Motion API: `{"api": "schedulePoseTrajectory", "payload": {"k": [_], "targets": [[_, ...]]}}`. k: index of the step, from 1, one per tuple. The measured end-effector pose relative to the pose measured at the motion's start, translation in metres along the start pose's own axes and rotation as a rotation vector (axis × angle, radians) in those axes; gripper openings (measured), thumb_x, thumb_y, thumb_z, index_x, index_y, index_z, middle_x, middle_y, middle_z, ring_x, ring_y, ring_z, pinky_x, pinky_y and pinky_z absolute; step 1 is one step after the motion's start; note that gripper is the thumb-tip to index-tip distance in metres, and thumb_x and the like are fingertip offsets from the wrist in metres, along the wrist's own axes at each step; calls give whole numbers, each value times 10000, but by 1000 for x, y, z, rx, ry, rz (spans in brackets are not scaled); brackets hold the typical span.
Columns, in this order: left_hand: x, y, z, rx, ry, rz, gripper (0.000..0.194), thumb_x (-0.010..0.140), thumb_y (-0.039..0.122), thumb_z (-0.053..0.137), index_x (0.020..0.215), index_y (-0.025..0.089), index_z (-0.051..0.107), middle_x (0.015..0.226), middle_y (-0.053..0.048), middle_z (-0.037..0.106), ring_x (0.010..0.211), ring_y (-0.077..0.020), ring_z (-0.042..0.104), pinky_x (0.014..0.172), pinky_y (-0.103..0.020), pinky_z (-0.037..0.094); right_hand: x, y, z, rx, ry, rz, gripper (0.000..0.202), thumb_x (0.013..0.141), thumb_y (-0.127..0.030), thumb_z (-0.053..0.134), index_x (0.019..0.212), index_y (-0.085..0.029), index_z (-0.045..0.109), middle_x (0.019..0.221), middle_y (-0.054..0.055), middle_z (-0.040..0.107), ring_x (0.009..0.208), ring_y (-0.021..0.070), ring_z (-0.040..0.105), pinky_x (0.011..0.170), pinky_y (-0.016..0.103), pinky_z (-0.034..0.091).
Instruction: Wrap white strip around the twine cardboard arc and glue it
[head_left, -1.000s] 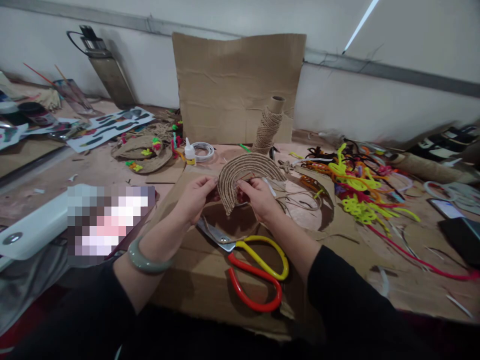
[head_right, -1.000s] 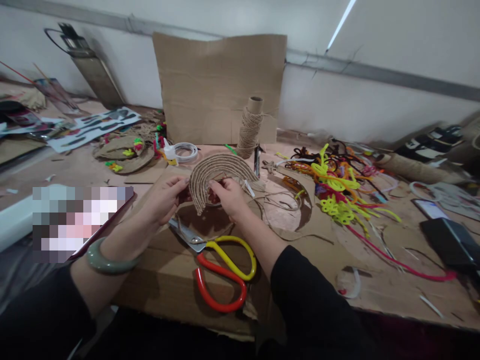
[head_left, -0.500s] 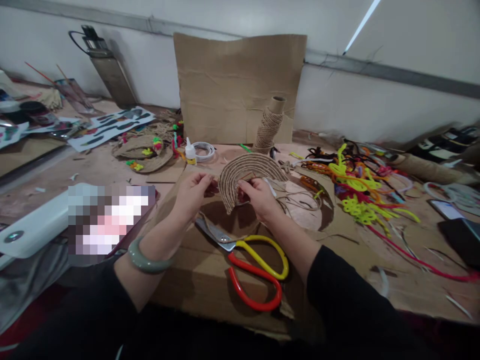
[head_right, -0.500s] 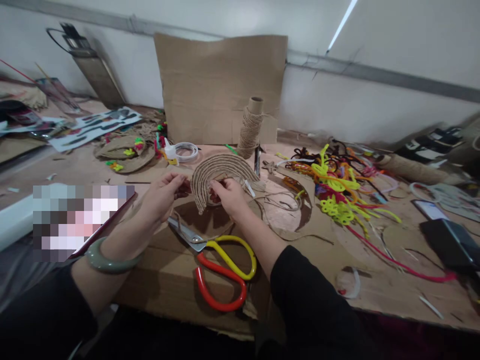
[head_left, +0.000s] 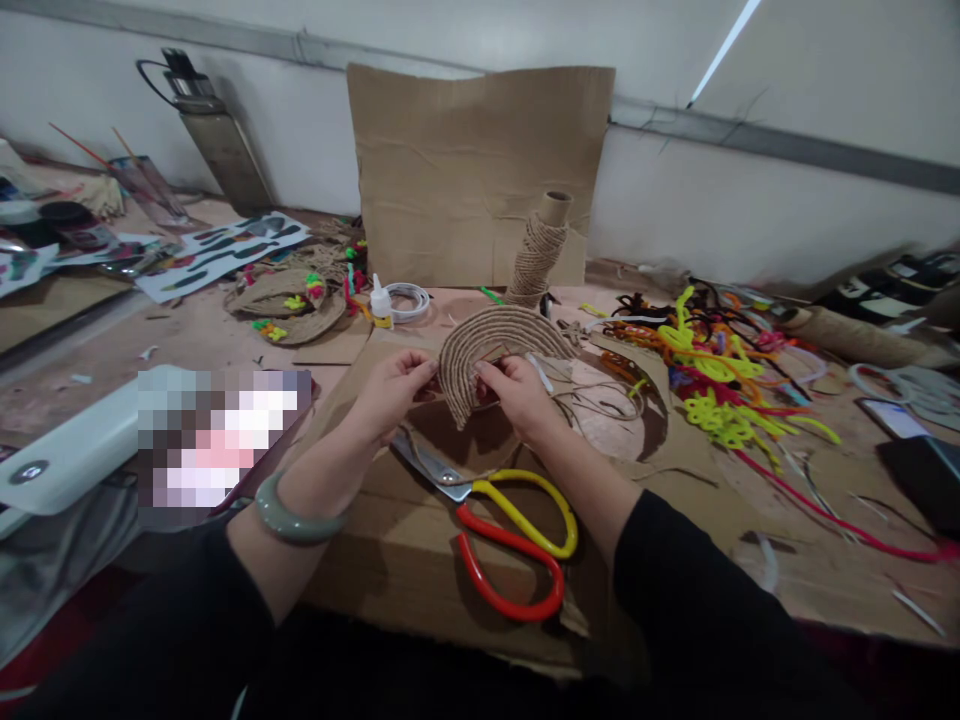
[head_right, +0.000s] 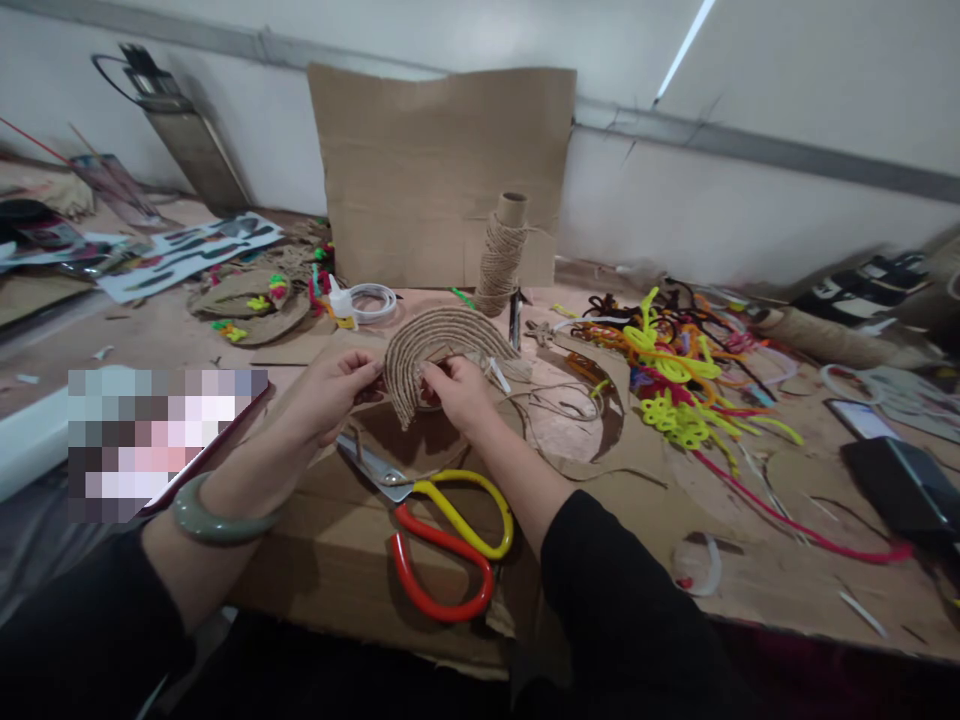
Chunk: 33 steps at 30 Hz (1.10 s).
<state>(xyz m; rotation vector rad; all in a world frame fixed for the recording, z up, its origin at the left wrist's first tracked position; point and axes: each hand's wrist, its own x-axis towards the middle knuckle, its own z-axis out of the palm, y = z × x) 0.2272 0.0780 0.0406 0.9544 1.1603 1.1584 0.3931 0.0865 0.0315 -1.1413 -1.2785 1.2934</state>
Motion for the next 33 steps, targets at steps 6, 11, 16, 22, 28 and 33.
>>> {"api": "schedulePoseTrajectory", "payload": {"k": [6,11,16,22,28,33], "targets": [[0,1,0,-79,77,22,311,742,453,668,740,172,535,726,-10,657,646,-123,613,598,-238,470,-2,-5,-1,-18,-28,8,311,683,-449,622,550,-183,530,492,-39,507,459,83,439,482,238,357],[-1,-1,-2,-82,-20,98,350,684,484,715,738,165,582,641,23,596,570,-99,528,534,-210,410,-8,-7,2,-86,-263,86,220,665,-381,647,634,-176,571,556,-40,538,494,83,447,491,228,350],[0,-4,-3,-95,12,96,273,678,391,735,682,159,592,605,22,584,558,-93,504,511,-194,386,-8,-8,2,61,-122,1,347,696,-518,647,665,-181,573,564,-31,548,489,91,469,493,240,377],[-5,-2,2,-145,-62,19,334,646,450,763,719,154,626,613,12,614,552,-105,545,531,-211,446,-7,-8,0,63,-14,29,448,649,-609,687,636,-178,564,535,-34,535,479,89,464,491,246,391],[-7,-1,5,-182,-98,6,351,641,457,759,781,151,660,648,-20,677,566,-155,615,549,-264,508,-11,-9,4,5,-113,34,567,636,-743,623,602,-178,590,542,-3,565,491,108,496,499,266,416],[-7,-1,4,-148,-45,20,292,682,421,738,751,151,651,663,-24,666,599,-148,609,564,-252,494,-10,-10,2,20,-33,57,565,668,-746,597,576,-189,622,543,36,604,484,128,509,500,285,456]]}}
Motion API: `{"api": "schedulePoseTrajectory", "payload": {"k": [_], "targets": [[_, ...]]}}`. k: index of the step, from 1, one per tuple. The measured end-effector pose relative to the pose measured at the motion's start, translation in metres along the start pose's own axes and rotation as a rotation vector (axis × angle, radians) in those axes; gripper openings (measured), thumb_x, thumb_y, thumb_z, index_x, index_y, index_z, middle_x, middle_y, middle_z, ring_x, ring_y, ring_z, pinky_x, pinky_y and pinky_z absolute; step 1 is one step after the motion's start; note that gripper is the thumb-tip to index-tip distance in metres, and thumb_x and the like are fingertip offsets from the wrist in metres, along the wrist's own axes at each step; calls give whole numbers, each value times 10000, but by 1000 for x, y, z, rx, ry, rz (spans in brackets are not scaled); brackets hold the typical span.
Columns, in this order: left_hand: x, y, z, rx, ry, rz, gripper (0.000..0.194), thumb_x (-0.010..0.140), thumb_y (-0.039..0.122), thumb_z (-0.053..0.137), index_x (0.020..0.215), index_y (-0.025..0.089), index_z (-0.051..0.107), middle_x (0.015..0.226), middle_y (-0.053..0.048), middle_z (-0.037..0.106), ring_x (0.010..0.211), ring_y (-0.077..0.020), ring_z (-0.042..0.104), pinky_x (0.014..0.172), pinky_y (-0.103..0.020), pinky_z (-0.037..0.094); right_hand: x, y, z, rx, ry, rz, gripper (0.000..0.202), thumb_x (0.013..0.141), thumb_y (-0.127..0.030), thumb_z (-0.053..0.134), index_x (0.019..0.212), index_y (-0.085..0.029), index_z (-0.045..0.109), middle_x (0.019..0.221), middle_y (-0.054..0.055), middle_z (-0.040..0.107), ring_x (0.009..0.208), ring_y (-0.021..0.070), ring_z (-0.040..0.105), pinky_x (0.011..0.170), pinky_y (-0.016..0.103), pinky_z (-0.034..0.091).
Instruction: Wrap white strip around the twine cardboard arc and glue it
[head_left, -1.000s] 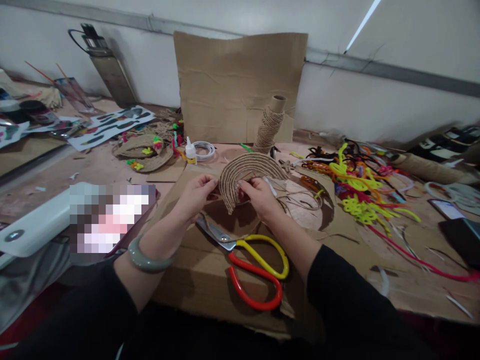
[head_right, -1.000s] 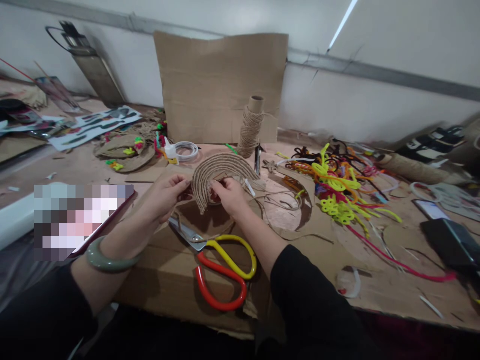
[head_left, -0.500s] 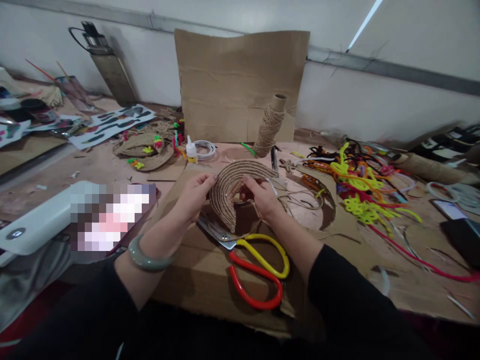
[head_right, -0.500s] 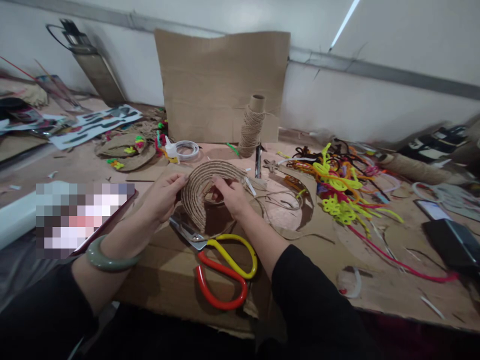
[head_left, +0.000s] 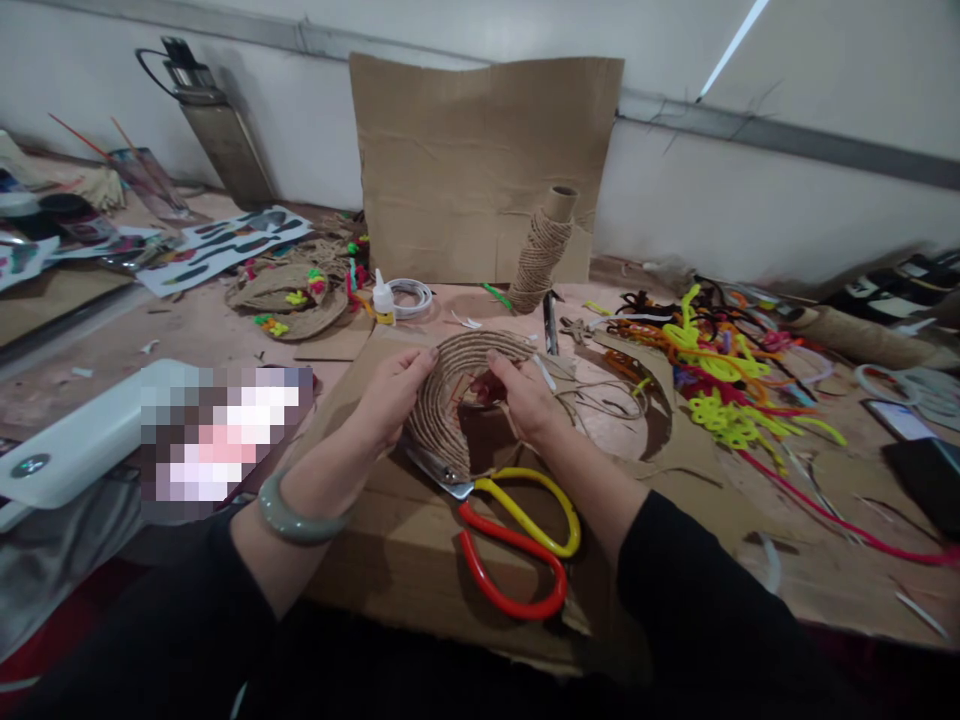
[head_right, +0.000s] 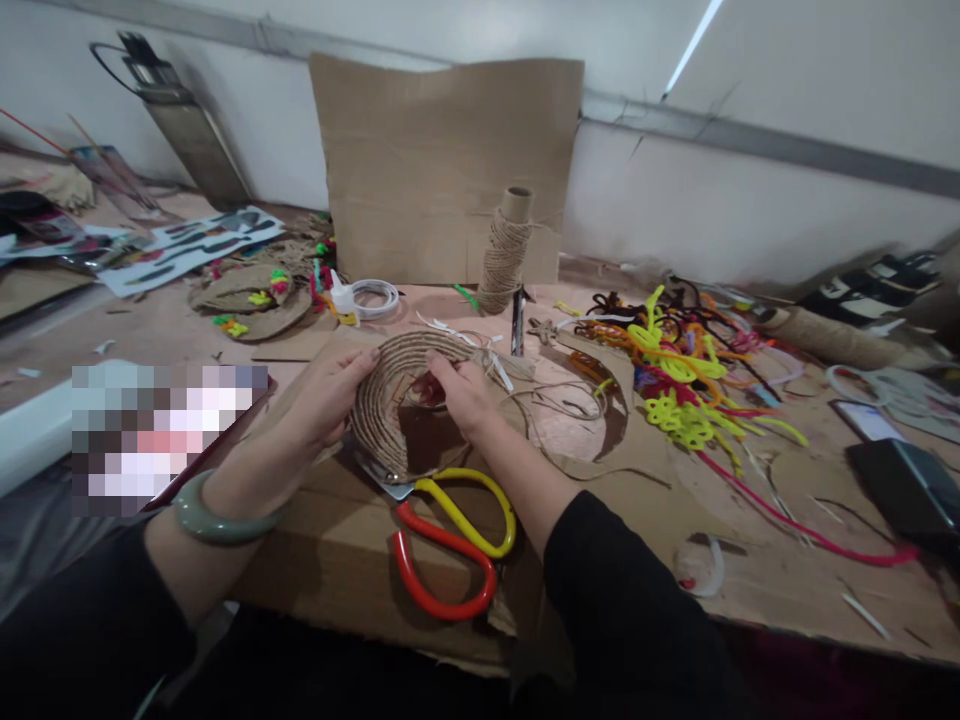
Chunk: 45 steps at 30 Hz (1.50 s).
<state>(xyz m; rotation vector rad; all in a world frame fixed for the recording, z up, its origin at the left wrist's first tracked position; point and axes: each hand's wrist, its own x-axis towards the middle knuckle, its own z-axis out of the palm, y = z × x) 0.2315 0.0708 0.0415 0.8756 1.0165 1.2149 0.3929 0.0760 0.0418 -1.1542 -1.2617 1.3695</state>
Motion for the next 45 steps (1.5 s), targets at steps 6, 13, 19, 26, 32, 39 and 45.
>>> {"api": "schedulePoseTrajectory", "payload": {"k": [6,13,19,26,32,39,45], "targets": [[-1,4,-1,70,51,15,296,683,429,730,719,152,631,616,-2,622,551,-127,561,521,-233,451,3,1,-4,82,46,-23,587,663,-785,556,649,-198,567,554,14,610,468,106,529,468,242,441],[2,3,0,22,70,54,257,731,430,672,742,177,632,688,-23,664,703,-181,637,605,-268,502,9,-5,-7,225,200,-39,429,652,-574,702,815,-226,510,558,-64,584,476,90,552,461,203,450],[2,3,-1,-16,18,-90,209,713,331,697,821,158,648,639,-31,668,540,-140,606,517,-241,490,12,-8,-12,330,276,-48,356,670,-476,704,841,-222,522,625,-47,647,531,88,609,506,195,474],[-2,10,1,-31,44,-55,227,677,299,728,819,146,638,662,-19,656,528,-118,585,538,-240,498,14,-7,-14,171,312,-72,358,662,-498,683,812,-213,528,618,-48,628,482,68,557,450,180,391],[-6,15,3,131,-59,74,347,617,187,773,940,145,655,871,-49,698,726,-155,640,656,-253,517,16,-4,-16,97,344,-130,394,704,-416,657,1010,-195,543,593,-65,589,474,67,522,471,202,394],[-4,13,-1,243,-3,155,376,623,194,776,970,146,638,859,-32,699,736,-147,635,678,-245,511,14,-8,-15,103,352,-141,311,718,-344,637,979,-191,565,581,-67,595,456,60,507,469,197,396],[3,10,-4,-35,51,16,212,749,299,691,879,169,586,634,8,633,517,-115,585,507,-224,479,17,-6,-19,116,285,-52,464,772,-544,581,1109,-231,515,697,-36,664,536,93,602,491,206,424]]}}
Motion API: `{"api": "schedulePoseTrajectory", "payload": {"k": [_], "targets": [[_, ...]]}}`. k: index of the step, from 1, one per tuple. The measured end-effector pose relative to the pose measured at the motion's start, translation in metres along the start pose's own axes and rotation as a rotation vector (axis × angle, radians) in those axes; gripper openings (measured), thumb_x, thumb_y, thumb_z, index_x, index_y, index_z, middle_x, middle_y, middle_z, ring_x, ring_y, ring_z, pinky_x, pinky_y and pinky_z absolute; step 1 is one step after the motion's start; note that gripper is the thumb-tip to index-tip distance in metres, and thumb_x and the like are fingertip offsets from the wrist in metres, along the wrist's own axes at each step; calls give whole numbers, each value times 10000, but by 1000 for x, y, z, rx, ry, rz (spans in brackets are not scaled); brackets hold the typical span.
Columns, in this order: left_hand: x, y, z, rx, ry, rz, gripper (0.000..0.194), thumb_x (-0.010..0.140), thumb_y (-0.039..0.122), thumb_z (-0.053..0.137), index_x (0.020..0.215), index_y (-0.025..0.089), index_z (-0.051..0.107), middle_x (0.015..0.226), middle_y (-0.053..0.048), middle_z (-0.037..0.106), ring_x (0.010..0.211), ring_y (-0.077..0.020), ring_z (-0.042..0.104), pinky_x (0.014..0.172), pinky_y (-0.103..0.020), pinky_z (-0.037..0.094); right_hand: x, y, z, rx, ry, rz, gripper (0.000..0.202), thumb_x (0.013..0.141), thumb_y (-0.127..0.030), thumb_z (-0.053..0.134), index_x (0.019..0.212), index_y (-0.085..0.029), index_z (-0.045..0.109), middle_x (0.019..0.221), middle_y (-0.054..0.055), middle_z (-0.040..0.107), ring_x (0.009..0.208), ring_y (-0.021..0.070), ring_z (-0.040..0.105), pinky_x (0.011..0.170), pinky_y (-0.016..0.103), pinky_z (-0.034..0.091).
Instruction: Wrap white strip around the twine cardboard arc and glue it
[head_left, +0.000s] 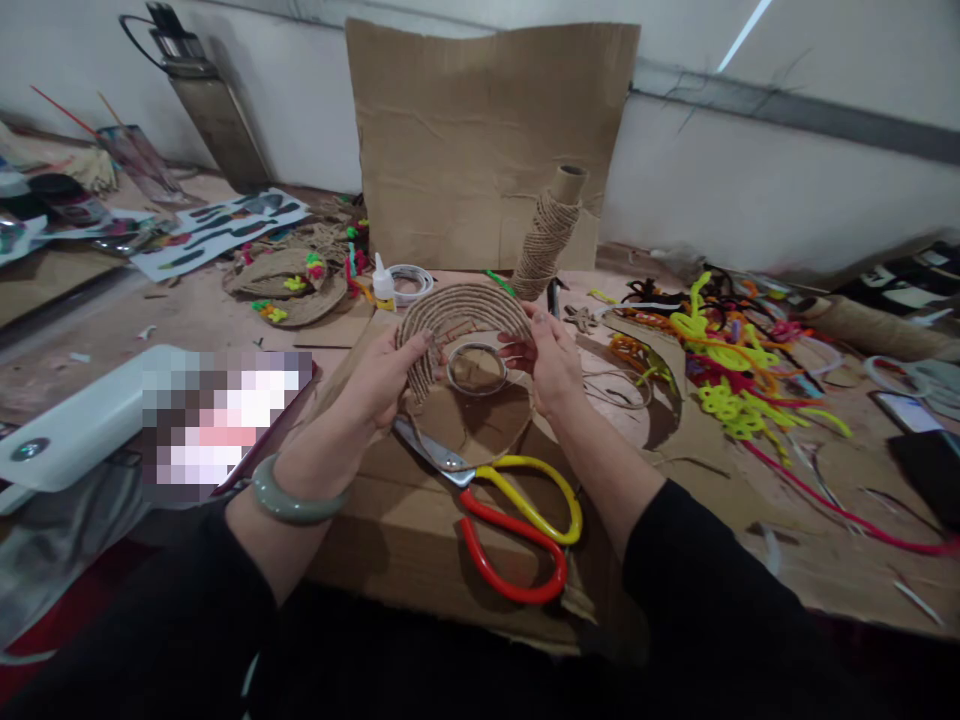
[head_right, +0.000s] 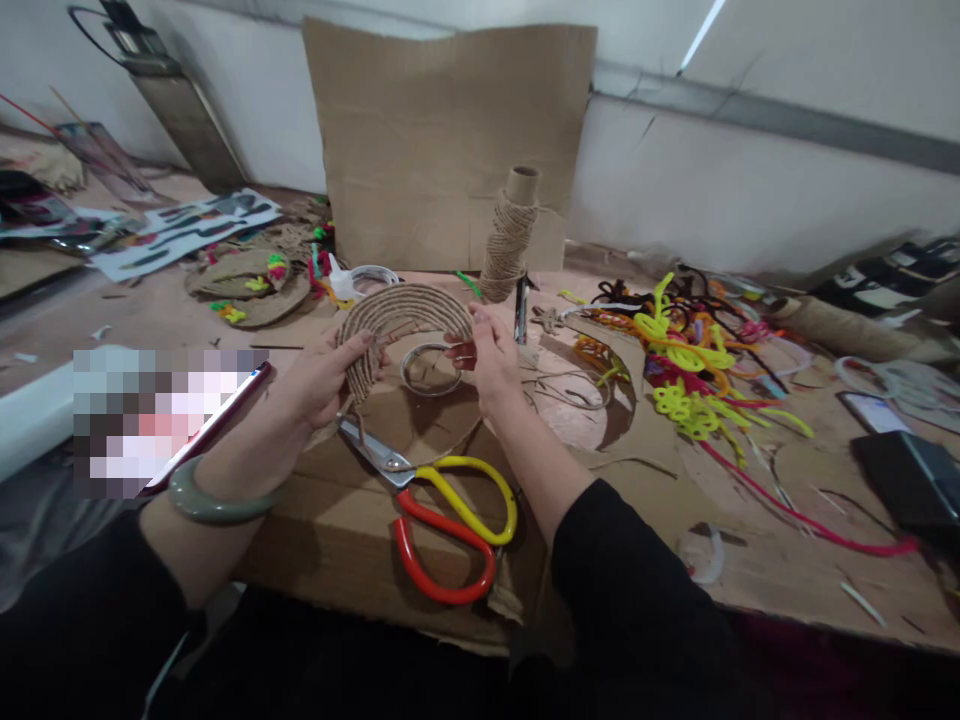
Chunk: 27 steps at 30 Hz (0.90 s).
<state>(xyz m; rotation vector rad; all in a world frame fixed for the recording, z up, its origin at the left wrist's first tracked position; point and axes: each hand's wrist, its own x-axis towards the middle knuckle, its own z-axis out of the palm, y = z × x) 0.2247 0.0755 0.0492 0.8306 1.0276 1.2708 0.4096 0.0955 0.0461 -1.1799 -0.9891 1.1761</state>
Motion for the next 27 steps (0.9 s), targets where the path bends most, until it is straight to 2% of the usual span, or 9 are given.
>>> {"api": "schedulePoseTrajectory", "payload": {"k": [3,6,10,13,17,19,22,24,27], "targets": [[7,2,-3,-74,152,41,146,790,277,651,857,168,580,602,16,627,499,-101,574,491,-201,462,4,3,-1,-49,-9,10,464,756,-552,595,1091,-249,487,721,-41,664,545,97,596,490,208,409],[11,4,-5,-158,270,93,125,836,289,603,838,167,578,602,21,631,503,-89,578,514,-191,473,-2,1,1,-226,-115,-125,288,760,-474,603,901,-230,546,612,-57,583,511,97,525,519,229,396],[12,3,-4,-174,279,45,189,876,342,539,842,162,588,608,17,631,483,-83,564,496,-190,462,-32,-6,12,-695,-647,-376,186,790,-375,616,698,-214,628,638,-6,606,599,132,521,588,268,342],[10,1,-1,-174,255,28,173,859,323,540,846,160,595,600,14,626,495,-95,568,504,-201,469,-56,-5,22,-970,-834,-520,277,734,-473,711,655,-216,644,632,23,602,561,149,456,545,291,228],[8,-1,2,-141,202,36,141,824,299,574,814,162,608,603,7,631,503,-100,566,493,-200,457,-66,1,27,-1087,-883,-587,146,732,-350,720,729,-221,653,656,33,616,517,142,397,532,310,181],[8,-1,2,-125,201,32,134,823,292,579,806,163,610,615,3,636,512,-101,569,505,-202,463,-64,0,27,-1119,-929,-542,82,793,-265,622,741,-211,654,670,37,629,516,139,412,534,309,205],[8,-1,3,-114,207,32,133,824,278,575,793,156,620,629,-1,640,532,-106,582,541,-208,484,-57,-3,24,-1130,-964,-416,165,843,-241,525,745,-197,649,691,36,639,559,136,479,559,286,278],[8,-2,3,-124,202,41,123,817,259,577,778,151,623,625,-2,642,539,-106,587,544,-204,485,-52,-5,22,-1017,-888,-349,136,833,-231,520,762,-190,629,701,22,633,603,129,517,588,265,334],[9,-3,1,-160,177,43,103,800,247,596,787,149,624,627,-5,649,533,-105,585,505,-192,463,-45,-4,20,-649,-680,-250,40,776,-209,526,768,-191,561,686,-13,599,610,109,525,593,244,398]]}}
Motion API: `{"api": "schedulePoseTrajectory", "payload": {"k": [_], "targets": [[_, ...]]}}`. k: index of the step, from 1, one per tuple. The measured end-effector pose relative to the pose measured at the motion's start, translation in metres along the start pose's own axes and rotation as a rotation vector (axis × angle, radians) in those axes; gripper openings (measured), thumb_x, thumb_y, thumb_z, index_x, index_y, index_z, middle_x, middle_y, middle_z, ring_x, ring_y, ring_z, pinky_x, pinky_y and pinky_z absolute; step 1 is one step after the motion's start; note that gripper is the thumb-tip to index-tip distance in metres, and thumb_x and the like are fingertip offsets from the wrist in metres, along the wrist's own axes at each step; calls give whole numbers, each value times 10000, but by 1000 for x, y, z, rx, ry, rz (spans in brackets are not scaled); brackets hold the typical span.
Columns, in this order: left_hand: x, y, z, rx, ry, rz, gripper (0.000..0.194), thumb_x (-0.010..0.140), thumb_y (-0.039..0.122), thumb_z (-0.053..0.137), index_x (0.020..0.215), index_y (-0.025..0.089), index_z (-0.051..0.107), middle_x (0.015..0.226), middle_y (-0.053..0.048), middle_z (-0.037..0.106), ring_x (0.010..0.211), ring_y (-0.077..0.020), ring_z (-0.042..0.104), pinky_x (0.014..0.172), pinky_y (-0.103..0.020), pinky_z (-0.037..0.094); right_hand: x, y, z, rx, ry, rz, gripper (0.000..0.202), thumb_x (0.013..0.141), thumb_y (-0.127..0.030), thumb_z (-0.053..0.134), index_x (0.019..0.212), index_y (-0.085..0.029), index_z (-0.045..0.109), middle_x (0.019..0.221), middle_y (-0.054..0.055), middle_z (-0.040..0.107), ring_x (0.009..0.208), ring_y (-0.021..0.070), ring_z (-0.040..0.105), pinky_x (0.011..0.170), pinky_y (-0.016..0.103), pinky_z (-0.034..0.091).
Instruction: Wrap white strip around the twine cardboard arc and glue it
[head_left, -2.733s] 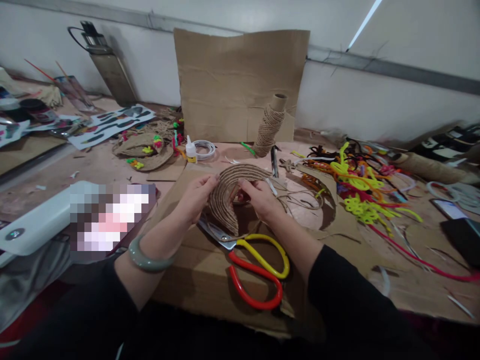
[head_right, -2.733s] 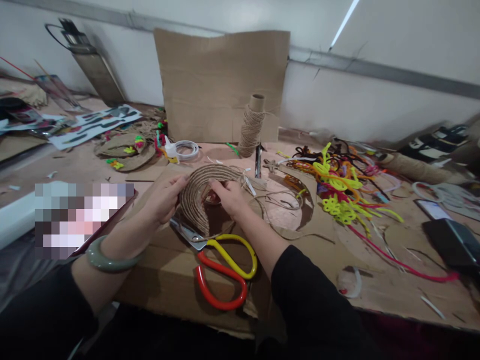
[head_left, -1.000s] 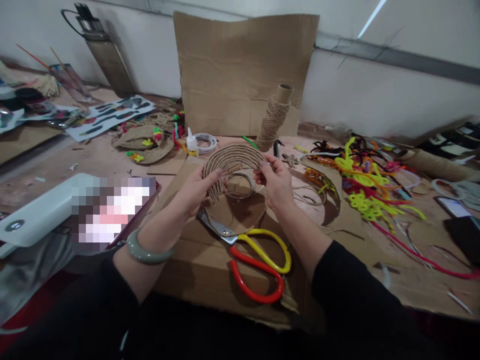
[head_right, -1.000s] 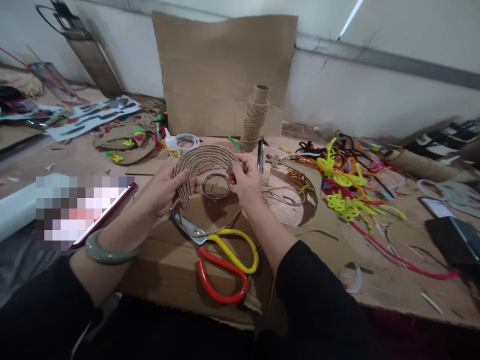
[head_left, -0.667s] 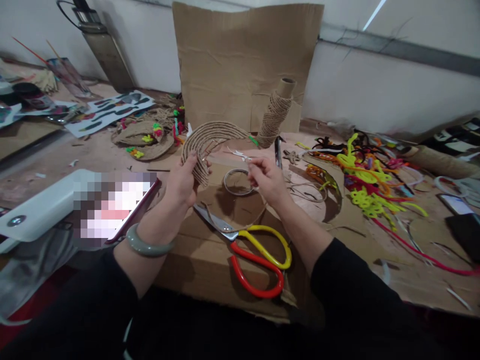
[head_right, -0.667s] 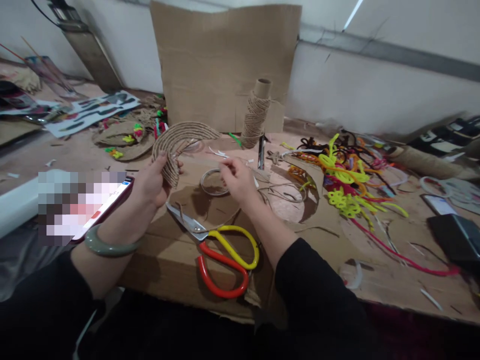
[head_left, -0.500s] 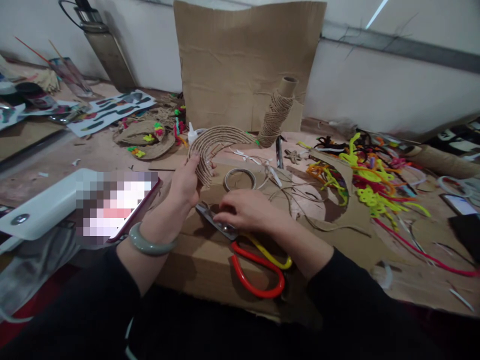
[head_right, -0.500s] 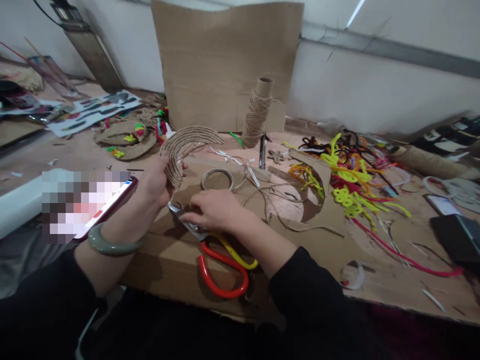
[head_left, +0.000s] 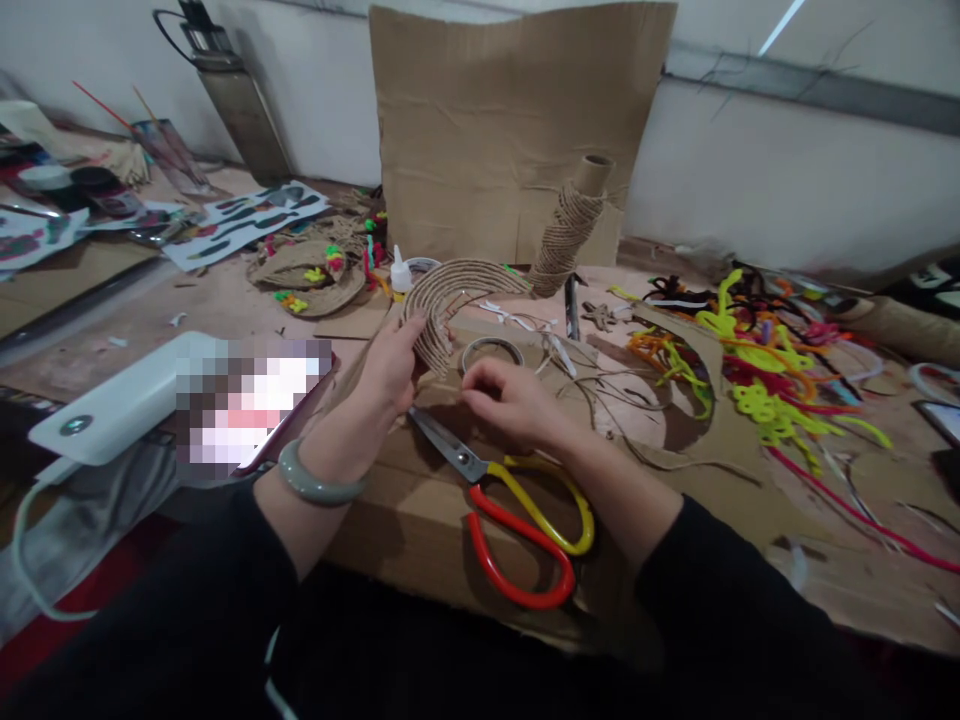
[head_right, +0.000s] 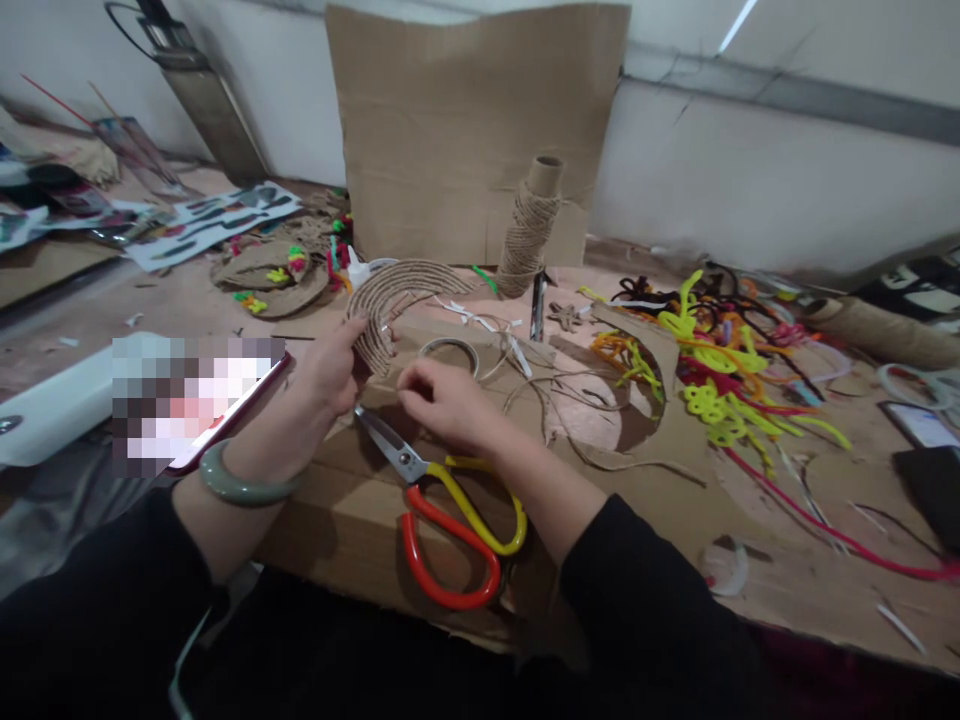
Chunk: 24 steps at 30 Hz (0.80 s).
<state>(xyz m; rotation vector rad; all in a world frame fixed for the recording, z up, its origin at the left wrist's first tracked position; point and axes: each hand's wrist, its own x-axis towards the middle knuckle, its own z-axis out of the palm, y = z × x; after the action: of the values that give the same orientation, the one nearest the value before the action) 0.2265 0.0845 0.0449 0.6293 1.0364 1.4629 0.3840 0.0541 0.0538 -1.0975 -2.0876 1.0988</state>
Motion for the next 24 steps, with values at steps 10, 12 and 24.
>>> {"api": "schedulePoseTrajectory", "payload": {"k": [10,12,24], "targets": [[-2,-1,-4,-28,-107,-28,289,662,158,719,937,160,631,810,-2,702,659,-109,631,591,-211,512,11,9,-9,612,455,157,281,630,-177,486,891,-192,591,742,-41,610,475,39,424,460,201,343],[-2,-1,-3,-20,-117,-38,305,651,152,718,942,149,630,816,-12,705,684,-122,638,612,-226,521,12,9,-10,622,464,190,273,610,-168,481,859,-185,592,707,-48,597,466,40,416,449,201,318],[-7,3,1,-3,-144,-40,347,580,159,744,909,139,632,749,-6,693,656,-129,620,622,-241,494,12,14,-9,362,279,149,215,714,-326,593,852,-165,630,633,-52,518,529,75,398,519,243,318]]}}
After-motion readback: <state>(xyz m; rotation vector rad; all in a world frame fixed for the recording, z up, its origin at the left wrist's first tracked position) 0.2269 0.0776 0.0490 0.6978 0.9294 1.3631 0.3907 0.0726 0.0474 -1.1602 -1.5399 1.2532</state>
